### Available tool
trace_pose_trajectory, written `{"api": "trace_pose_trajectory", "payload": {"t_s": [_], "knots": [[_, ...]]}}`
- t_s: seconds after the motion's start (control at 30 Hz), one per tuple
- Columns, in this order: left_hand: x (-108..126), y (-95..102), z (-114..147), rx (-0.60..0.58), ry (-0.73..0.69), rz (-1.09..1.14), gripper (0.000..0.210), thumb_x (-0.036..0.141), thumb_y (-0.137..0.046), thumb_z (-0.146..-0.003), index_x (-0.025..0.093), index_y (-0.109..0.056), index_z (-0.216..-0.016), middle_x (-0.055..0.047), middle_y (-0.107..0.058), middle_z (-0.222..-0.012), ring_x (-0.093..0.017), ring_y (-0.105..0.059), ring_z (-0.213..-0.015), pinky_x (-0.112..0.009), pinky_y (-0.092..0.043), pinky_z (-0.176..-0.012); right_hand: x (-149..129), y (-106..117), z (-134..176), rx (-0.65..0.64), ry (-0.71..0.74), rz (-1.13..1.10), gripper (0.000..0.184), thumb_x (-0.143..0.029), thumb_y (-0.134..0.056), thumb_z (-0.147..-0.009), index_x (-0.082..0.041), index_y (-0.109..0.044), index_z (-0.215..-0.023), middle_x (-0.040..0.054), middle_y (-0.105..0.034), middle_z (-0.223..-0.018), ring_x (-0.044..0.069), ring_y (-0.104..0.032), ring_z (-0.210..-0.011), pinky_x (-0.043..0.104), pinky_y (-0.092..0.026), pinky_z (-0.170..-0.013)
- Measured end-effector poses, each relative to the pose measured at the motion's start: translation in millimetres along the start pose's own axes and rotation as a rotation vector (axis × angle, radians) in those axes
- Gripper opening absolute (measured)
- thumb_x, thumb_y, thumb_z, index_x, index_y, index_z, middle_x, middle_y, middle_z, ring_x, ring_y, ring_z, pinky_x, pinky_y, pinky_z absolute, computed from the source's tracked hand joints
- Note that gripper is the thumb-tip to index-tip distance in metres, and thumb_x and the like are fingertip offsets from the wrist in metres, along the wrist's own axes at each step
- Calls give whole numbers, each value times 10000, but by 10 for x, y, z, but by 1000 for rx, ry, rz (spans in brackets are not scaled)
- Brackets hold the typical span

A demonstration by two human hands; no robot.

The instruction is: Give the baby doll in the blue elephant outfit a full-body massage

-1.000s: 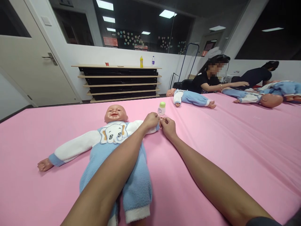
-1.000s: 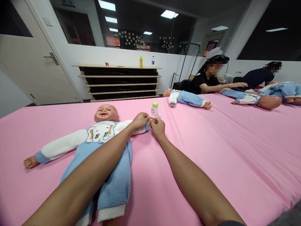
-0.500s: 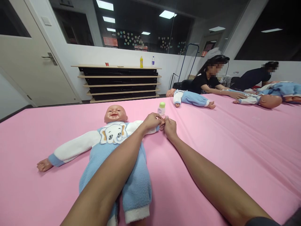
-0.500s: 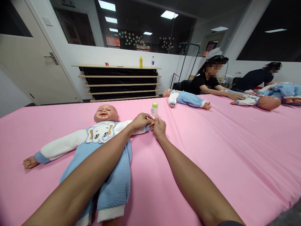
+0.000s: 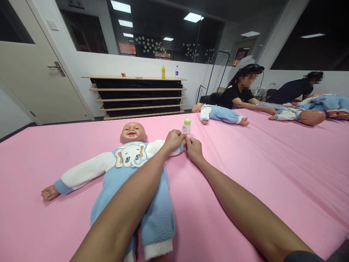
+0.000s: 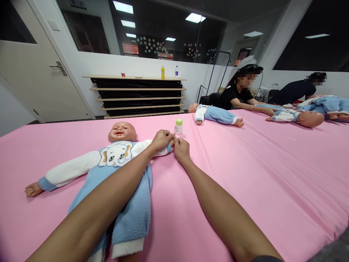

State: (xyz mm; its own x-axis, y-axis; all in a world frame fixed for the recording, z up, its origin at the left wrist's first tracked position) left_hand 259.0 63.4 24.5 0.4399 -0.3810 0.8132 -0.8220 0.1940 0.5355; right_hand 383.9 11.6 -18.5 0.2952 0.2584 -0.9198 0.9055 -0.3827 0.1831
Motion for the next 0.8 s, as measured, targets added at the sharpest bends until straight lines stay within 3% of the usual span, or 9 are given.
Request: {"api": "trace_pose_trajectory", "payload": {"t_s": [0.23,0.5,0.67,0.8], "knots": [[83,12,10,-31,-9,-2,239,304,-659,-778,149,-696,-955,-48,-710,-765,-158,-624,-692,-245,-444,-651,29,4,-39,30,-28,-49,527,-636,-429,-917,-204,-575,-652,30,-629,-597,149,-539,-465,282,-448,-515],[50,26,0,20,-7,0,251,401,-625,-832,158,-659,-779,-34,-678,-705,-139,-578,-652,-238,-403,-605,-61,3,1,-28,11,-50,292,-451,-579,-850,-203,-542,-699,1,-622,-638,147,-556,-545,268,-449,-541],[77,9,11,11,-10,14,445,533,-519,-891,154,-632,-687,-28,-631,-609,-130,-542,-578,-238,-393,-578,-9,34,-25,1,23,39,378,-502,-550,-876,-196,-549,-654,2,-605,-612,137,-522,-546,259,-409,-537],[127,-1,39,-12,-21,37,349,458,-559,-884,143,-695,-821,-38,-669,-649,-141,-580,-617,-236,-433,-628,63,53,-65,40,20,76,450,-555,-500,-903,-196,-565,-639,23,-632,-619,147,-545,-566,258,-402,-548]]}}
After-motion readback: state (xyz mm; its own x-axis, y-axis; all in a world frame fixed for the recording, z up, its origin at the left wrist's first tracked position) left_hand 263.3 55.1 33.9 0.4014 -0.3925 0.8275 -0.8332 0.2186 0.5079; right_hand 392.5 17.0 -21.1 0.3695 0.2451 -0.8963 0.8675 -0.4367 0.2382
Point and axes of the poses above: each hand's wrist, its own z-axis away from the middle knuckle, its own y-axis out of the back of the hand, x = y × z, the point moved 5 cm from there along -z, towards the middle knuckle
